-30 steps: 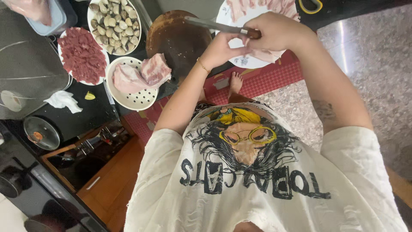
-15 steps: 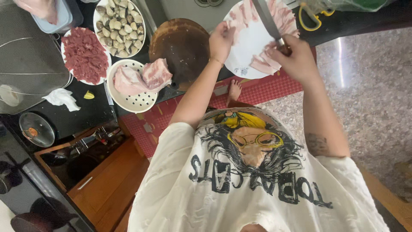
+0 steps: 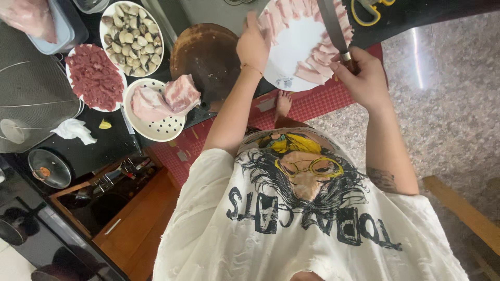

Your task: The person slices raw meat into thin pieces with a knife on a wooden cutting board and places the slices onto a white plate.

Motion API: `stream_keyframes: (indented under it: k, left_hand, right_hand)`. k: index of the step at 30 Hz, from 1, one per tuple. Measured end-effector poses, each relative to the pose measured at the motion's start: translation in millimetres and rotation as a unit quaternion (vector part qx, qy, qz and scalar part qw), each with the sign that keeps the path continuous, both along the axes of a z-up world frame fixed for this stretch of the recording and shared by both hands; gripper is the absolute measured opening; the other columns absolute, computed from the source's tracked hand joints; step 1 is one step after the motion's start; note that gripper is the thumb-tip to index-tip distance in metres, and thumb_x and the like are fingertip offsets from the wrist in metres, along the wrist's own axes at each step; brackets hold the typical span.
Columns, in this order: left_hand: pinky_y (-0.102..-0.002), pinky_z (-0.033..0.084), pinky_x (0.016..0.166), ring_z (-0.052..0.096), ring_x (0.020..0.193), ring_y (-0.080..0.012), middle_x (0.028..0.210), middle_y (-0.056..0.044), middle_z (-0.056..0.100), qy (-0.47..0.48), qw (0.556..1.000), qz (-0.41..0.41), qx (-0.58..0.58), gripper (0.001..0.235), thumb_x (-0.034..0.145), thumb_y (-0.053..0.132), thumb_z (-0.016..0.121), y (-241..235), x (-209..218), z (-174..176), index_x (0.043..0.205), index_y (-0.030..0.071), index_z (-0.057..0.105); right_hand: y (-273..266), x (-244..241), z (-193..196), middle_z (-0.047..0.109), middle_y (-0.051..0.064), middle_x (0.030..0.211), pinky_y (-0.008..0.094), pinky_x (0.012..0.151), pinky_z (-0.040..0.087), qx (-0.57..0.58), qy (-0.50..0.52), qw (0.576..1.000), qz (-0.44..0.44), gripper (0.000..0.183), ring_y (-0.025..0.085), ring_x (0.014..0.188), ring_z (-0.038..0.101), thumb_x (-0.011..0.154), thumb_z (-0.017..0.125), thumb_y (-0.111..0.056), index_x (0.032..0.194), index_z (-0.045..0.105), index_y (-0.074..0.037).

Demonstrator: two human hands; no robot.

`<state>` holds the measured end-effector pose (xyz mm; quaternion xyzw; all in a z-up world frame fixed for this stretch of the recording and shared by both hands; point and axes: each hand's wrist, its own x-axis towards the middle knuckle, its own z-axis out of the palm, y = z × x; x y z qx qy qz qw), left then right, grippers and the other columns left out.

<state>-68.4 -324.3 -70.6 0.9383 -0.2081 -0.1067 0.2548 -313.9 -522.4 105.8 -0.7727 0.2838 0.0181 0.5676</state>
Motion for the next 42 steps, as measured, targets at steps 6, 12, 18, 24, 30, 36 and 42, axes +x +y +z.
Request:
stream_keyframes:
  k: [6, 12, 18, 24, 30, 36, 42]
  left_hand:
    - [-0.061, 0.031, 0.127, 0.052, 0.143, -0.0431, 0.155, -0.018, 0.060, -0.133, 0.936, -0.317, 0.077, 0.051, 0.100, 0.017, 0.079, 15, 27, 29, 0.148, 0.007, 0.065]
    - [-0.066, -0.005, 0.135, 0.004, 0.170, -0.0263, 0.186, -0.005, 0.011, -0.054, 0.883, -0.414, 0.213, 0.063, 0.127, 0.034, 0.045, 14, 27, 56, 0.180, 0.015, 0.018]
    - [-0.065, 0.003, 0.138, 0.005, 0.170, -0.0274, 0.185, -0.009, 0.007, -0.068, 0.900, -0.336, 0.270, 0.064, 0.133, 0.036, 0.049, 2, -1, 74, 0.180, 0.012, 0.014]
    - [-0.075, 0.004, 0.133, 0.007, 0.174, -0.0269, 0.187, -0.011, 0.007, -0.093, 0.919, -0.261, 0.279, 0.069, 0.136, 0.055, 0.054, 1, -14, 88, 0.182, 0.026, 0.010]
    - [-0.071, 0.021, 0.130, 0.071, 0.134, -0.0341, 0.154, -0.013, 0.058, -0.291, 0.931, -0.185, -0.120, 0.029, 0.110, 0.020, 0.069, 100, 11, 108, 0.136, 0.007, 0.073]
    - [-0.059, 0.054, 0.102, 0.065, 0.116, -0.0402, 0.130, -0.016, 0.063, -0.245, 0.949, -0.190, -0.054, 0.017, 0.107, 0.008, 0.070, 256, 20, 115, 0.123, 0.006, 0.073]
    - [-0.079, 0.012, 0.123, 0.047, 0.153, -0.0329, 0.162, -0.008, 0.058, -0.189, 0.938, -0.290, -0.010, 0.019, 0.106, 0.021, 0.084, 311, 23, 38, 0.125, 0.021, 0.089]
  right_hand:
    - [-5, -13, 10, 0.052, -0.005, 0.082, 0.025, 0.062, 0.032, 0.040, -0.011, 0.998, -0.047, 0.012, 0.005, 0.066, 0.040, 0.119, 0.072, -0.020, 0.116, 0.064, -0.011]
    - [-10, -28, 5, 0.049, 0.000, 0.067, 0.024, 0.054, 0.035, 0.075, -0.045, 0.993, -0.078, 0.007, 0.008, 0.054, 0.046, 0.122, 0.064, -0.012, 0.124, 0.066, -0.006]
    - [-6, -36, 15, 0.053, 0.000, 0.069, 0.027, 0.056, 0.037, 0.040, -0.022, 0.996, -0.080, 0.008, 0.010, 0.057, 0.048, 0.123, 0.063, -0.014, 0.119, 0.066, -0.006]
    - [7, -33, 12, 0.057, 0.005, 0.073, 0.026, 0.055, 0.036, 0.083, -0.070, 0.985, -0.137, 0.017, 0.011, 0.057, 0.048, 0.117, 0.052, -0.009, 0.123, 0.067, -0.002]
    - [41, -11, 23, 0.045, -0.008, 0.086, 0.024, 0.065, 0.029, 0.129, 0.043, 0.970, -0.201, 0.006, 0.004, 0.077, 0.039, 0.108, 0.057, -0.020, 0.111, 0.056, -0.025]
    - [117, 22, 0, 0.046, 0.000, 0.063, 0.024, 0.039, 0.026, 0.122, -0.008, 0.992, 0.025, 0.018, 0.011, 0.044, 0.039, 0.124, 0.044, -0.018, 0.108, 0.049, -0.012]
    - [206, 51, -46, 0.044, -0.004, 0.062, 0.028, 0.055, 0.040, 0.107, 0.063, 0.988, 0.087, 0.032, 0.008, 0.055, 0.042, 0.124, 0.052, -0.035, 0.107, 0.065, -0.012]
